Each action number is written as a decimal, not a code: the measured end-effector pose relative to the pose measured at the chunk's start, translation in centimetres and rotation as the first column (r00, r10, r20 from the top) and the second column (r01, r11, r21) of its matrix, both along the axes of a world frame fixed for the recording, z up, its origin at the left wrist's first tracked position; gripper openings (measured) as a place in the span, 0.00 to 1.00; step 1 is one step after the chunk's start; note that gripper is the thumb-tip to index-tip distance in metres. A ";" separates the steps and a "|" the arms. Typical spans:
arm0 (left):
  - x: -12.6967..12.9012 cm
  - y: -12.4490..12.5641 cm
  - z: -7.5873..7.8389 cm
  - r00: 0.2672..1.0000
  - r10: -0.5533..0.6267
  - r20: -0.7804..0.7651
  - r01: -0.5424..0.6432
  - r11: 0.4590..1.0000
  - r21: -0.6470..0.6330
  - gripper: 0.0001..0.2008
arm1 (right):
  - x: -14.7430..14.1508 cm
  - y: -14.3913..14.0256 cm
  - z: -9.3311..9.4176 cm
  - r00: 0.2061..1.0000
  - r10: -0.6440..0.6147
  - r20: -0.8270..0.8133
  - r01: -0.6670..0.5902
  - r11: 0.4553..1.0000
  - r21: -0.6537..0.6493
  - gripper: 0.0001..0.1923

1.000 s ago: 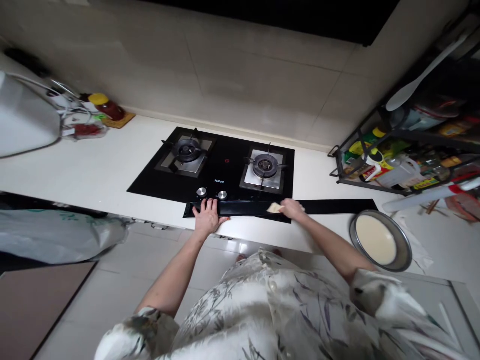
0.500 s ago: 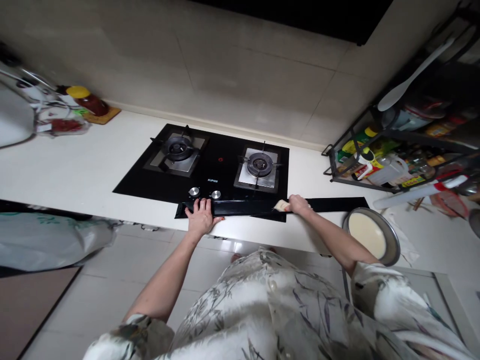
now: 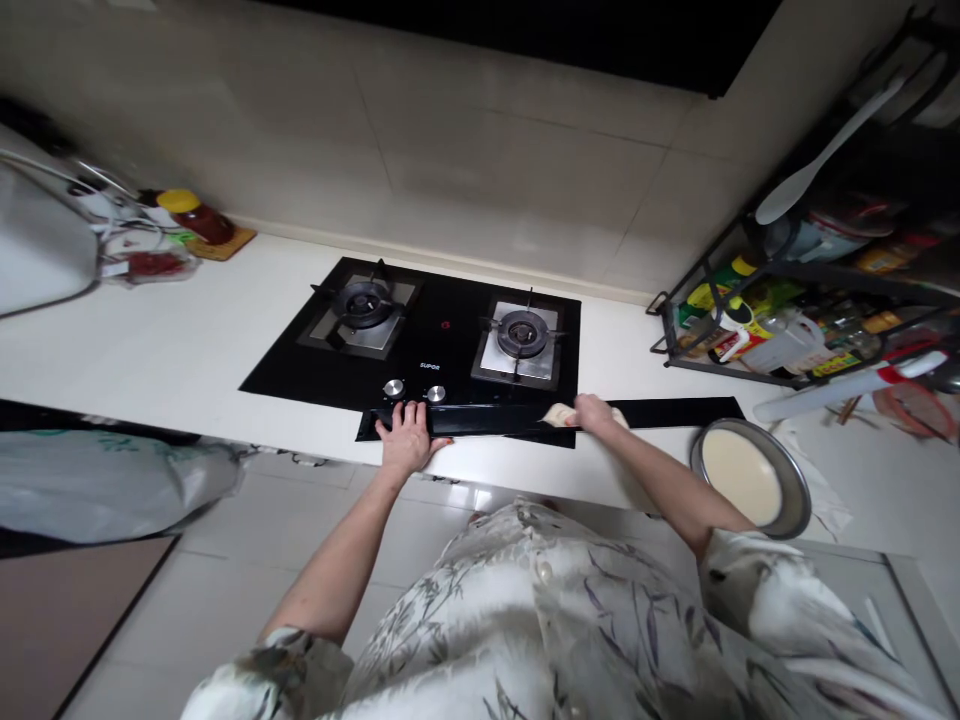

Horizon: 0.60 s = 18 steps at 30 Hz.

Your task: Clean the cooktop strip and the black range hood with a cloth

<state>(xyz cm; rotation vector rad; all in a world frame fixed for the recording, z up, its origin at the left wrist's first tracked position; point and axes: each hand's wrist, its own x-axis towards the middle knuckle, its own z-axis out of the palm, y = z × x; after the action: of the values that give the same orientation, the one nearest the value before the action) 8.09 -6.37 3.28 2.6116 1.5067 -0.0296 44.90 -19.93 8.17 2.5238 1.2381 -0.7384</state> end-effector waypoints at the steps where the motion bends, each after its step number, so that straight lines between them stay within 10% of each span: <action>1: 0.0 0.0 0.0 1.000 0.001 0.002 -0.001 1.000 -0.005 0.42 | 2.1 -1.2 0.6 1.000 -0.023 0.014 0.023 0.999 -0.024 0.23; 8: -1.0 -0.9 -0.5 0.997 -0.006 0.077 0.005 1.000 0.006 0.43 | 6.5 -4.0 2.8 0.997 -0.025 0.079 0.028 0.999 -0.040 0.16; 18: -2.8 -2.2 -0.6 0.995 -0.017 0.100 0.016 1.000 0.013 0.42 | -9.6 7.8 2.2 0.899 0.438 -0.033 -0.389 0.828 0.404 0.24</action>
<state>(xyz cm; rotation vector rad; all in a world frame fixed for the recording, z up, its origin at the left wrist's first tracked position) 5.24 -8.61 2.66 2.5929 1.4560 0.1074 35.33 -12.12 10.39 2.3662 2.0737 -0.5932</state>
